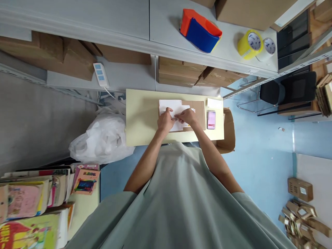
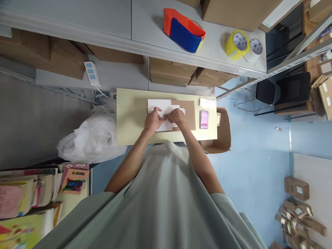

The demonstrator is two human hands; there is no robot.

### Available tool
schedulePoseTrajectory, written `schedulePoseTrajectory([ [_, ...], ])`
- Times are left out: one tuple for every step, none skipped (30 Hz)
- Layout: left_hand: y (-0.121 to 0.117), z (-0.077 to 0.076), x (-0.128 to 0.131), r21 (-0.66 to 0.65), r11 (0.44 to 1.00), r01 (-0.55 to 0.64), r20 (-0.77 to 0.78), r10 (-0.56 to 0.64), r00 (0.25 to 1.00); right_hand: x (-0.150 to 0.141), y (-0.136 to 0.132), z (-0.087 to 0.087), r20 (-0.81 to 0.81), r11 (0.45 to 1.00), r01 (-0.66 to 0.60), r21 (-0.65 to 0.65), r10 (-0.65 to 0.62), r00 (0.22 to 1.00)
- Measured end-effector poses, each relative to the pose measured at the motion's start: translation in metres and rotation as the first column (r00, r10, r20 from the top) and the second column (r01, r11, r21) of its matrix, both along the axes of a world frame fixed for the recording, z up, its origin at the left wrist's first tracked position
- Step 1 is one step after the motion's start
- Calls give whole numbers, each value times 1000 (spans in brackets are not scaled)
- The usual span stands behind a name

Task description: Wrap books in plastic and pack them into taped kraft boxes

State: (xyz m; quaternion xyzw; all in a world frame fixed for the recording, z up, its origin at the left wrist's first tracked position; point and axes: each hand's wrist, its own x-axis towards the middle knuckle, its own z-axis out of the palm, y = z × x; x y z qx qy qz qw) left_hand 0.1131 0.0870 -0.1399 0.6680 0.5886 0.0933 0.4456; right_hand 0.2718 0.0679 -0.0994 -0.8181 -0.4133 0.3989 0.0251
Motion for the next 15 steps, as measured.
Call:
schedulePoseTrajectory([
  [1,-1,-1,-1,1000,5,10,-5,1000,2,-2,-1,-39,1000,-16,-12,15,999],
  [1,-2,-1,-3,1000,10,20,-10,1000,4,-3,-3,-82,1000,-20,-20,18,997],
  [1,-3,-2,-6,1000,14,27,-13,1000,6,-2,-6,-125,1000,-10,-29,7,992],
  [1,-3,-2,-9,1000,13,31,-13,999,8,0,-8,-165,999,10,-38,-16,986],
  [1,-2,-2,-13,1000,10,30,-9,999,10,3,-11,-200,998,35,-47,-44,979],
  [1,-2,-1,-16,1000,3,26,-2,1000,11,7,-13,-228,996,63,-56,-74,971],
  [1,-1,-1,-19,1000,-6,19,6,1000,12,11,-15,-247,994,94,-60,-106,963],
  [0,1,0,-22,1000,-17,9,17,1000,11,15,-17,-257,990,128,-52,-137,957],
  [0,2,0,-22,999,-29,-1,29,1000,10,19,-18,-261,987,159,-35,-163,951],
  [-1,4,1,-21,999,-43,-11,43,999,8,22,-19,-258,983,185,-10,-181,949],
  [-2,5,2,-17,998,-59,-20,59,998,5,23,-19,-247,979,203,17,-192,950],
  [-4,6,2,-12,997,-76,-27,76,997,3,22,-18,-230,977,209,42,-194,954],
  [-7,8,2,-8,995,-95,-34,95,995,2,19,-18,-211,978,201,60,-185,960],
  [-10,8,1,-3,993,-118,-41,118,992,2,14,-16,-192,981,183,72,-166,967],
  [-14,9,0,5,989,-147,-52,147,988,5,7,-15,-172,984,157,81,-141,975],
])
